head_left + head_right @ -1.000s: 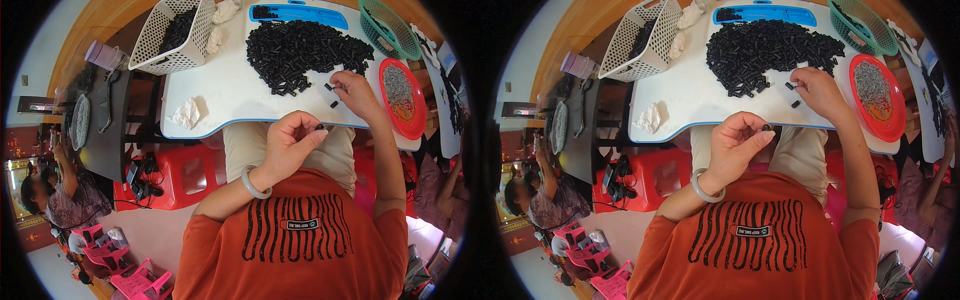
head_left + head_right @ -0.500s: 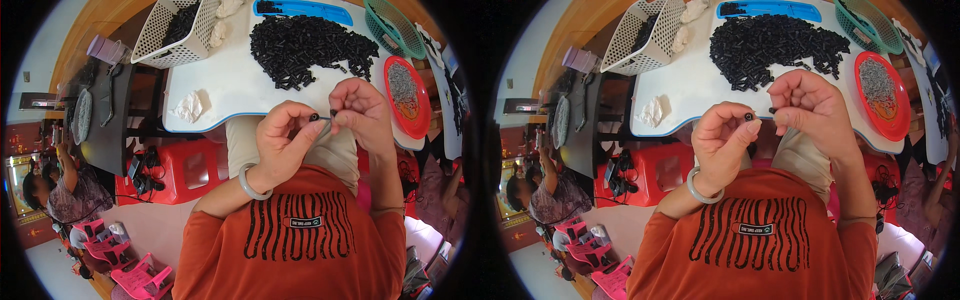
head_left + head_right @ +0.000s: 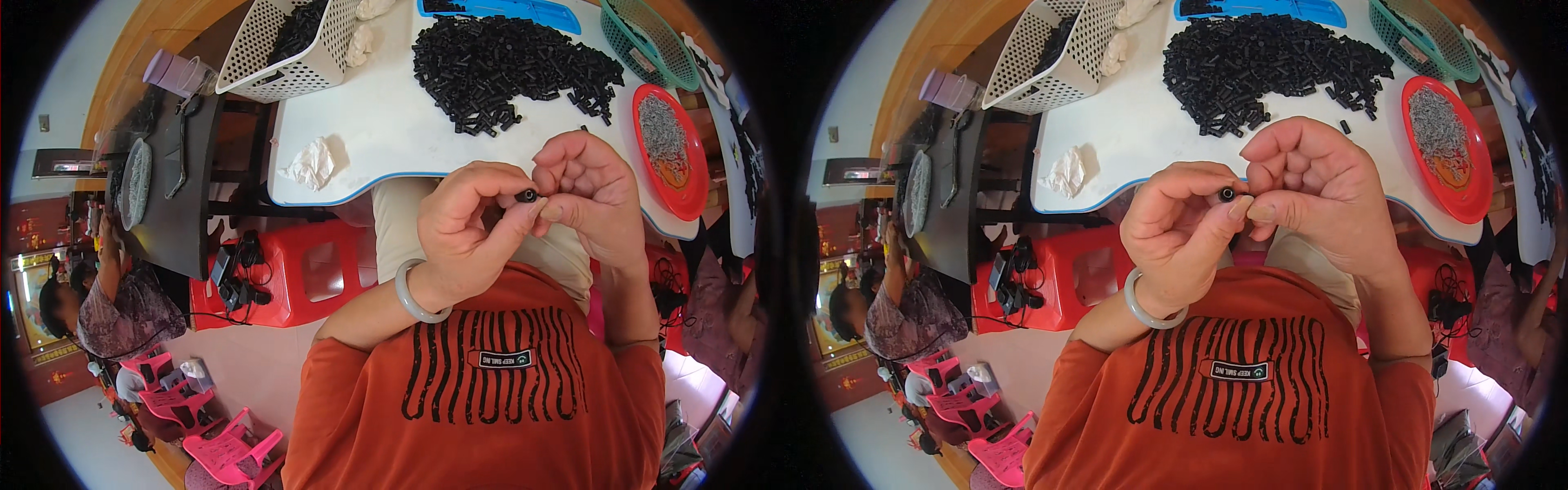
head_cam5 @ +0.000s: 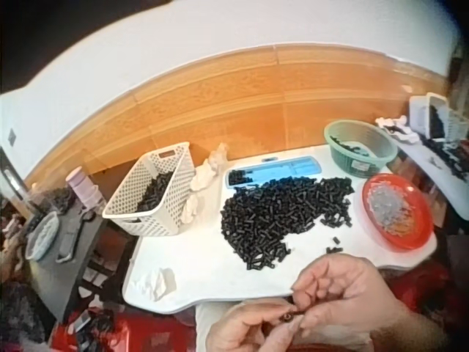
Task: Manually assembling small black plastic components by inserting metal pins or springs into them.
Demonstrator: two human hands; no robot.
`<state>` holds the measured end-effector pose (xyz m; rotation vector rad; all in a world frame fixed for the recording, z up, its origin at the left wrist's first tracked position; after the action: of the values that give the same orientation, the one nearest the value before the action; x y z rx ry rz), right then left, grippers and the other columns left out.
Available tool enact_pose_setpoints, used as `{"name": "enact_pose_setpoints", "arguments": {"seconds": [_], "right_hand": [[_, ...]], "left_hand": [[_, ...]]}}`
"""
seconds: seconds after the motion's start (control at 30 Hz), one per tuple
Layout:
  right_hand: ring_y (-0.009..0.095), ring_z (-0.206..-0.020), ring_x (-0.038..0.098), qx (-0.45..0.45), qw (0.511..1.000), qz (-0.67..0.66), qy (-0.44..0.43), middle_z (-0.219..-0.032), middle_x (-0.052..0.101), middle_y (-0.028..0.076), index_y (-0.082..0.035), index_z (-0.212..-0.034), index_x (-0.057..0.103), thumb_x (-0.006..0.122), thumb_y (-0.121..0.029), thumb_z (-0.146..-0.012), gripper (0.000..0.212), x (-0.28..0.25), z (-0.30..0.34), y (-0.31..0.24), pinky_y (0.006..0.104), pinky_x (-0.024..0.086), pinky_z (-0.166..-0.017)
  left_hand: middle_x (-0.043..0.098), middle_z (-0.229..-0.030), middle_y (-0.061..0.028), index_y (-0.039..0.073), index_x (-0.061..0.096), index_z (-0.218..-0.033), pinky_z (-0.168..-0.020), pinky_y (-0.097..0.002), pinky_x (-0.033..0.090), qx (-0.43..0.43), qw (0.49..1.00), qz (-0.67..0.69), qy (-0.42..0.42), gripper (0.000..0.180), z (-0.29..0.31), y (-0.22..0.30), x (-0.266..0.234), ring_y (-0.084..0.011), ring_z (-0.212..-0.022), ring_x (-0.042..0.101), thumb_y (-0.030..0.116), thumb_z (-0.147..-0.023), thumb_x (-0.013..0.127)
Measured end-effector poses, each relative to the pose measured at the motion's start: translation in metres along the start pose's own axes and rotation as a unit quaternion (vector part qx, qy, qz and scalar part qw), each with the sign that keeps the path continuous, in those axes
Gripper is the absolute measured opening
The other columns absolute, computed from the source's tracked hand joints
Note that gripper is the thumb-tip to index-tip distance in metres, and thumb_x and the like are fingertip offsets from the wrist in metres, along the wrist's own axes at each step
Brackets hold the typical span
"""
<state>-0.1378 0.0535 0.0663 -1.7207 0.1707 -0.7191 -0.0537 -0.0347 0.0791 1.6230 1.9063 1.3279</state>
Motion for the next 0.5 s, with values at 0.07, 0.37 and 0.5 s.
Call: {"name": "enact_pose_setpoints", "arguments": {"seconds": [0.07,0.37,0.5], "right_hand": [[0.011,-0.07,0.059,-0.013,1.0,-0.019,0.001,-0.081,0.058,0.007,0.003,-0.107,0.052,0.066,0.004,-0.077,0.033,0.004,0.001,0.002,0.0215,0.052,-0.061],[0.014,-0.067,0.06,-0.05,0.989,-0.108,0.086,-0.087,0.06,0.009,0.003,-0.101,0.056,0.061,0.005,-0.08,0.022,0.004,0.005,0.017,0.0241,0.053,-0.06],[0.012,-0.066,0.058,-0.082,0.989,-0.059,0.108,-0.09,0.06,0.009,0.003,-0.098,0.058,0.058,0.004,-0.083,0.015,-0.002,0.004,0.008,0.0231,0.049,-0.057]], "left_hand": [[0.058,-0.089,-0.0122,-0.006,0.055,-0.095,-0.056,-0.0205,0.047,0.008,1.0,-0.012,0.007,0.016,0.0,0.001,-0.002,-0.0114,-0.064,0.059,-0.013,-0.081,0.057],[0.06,-0.078,-0.0074,-0.003,0.051,-0.096,-0.055,-0.0216,0.049,-0.153,0.973,0.115,0.124,0.015,0.004,-0.02,-0.015,-0.0103,-0.063,0.059,-0.009,-0.084,0.057],[0.061,-0.08,-0.0077,-0.004,0.052,-0.097,-0.059,-0.0209,0.049,-0.15,0.971,0.156,0.101,0.016,0.003,-0.019,-0.01,-0.0097,-0.069,0.06,-0.008,-0.084,0.059]]}}
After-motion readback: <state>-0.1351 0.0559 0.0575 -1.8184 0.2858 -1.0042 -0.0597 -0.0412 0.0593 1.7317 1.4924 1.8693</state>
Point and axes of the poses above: each hand's wrist, its own z-axis away from the middle knuckle, its own x-axis out of the palm, y = z × x, the point moved 9 cm from there along -z, towards the middle knuckle
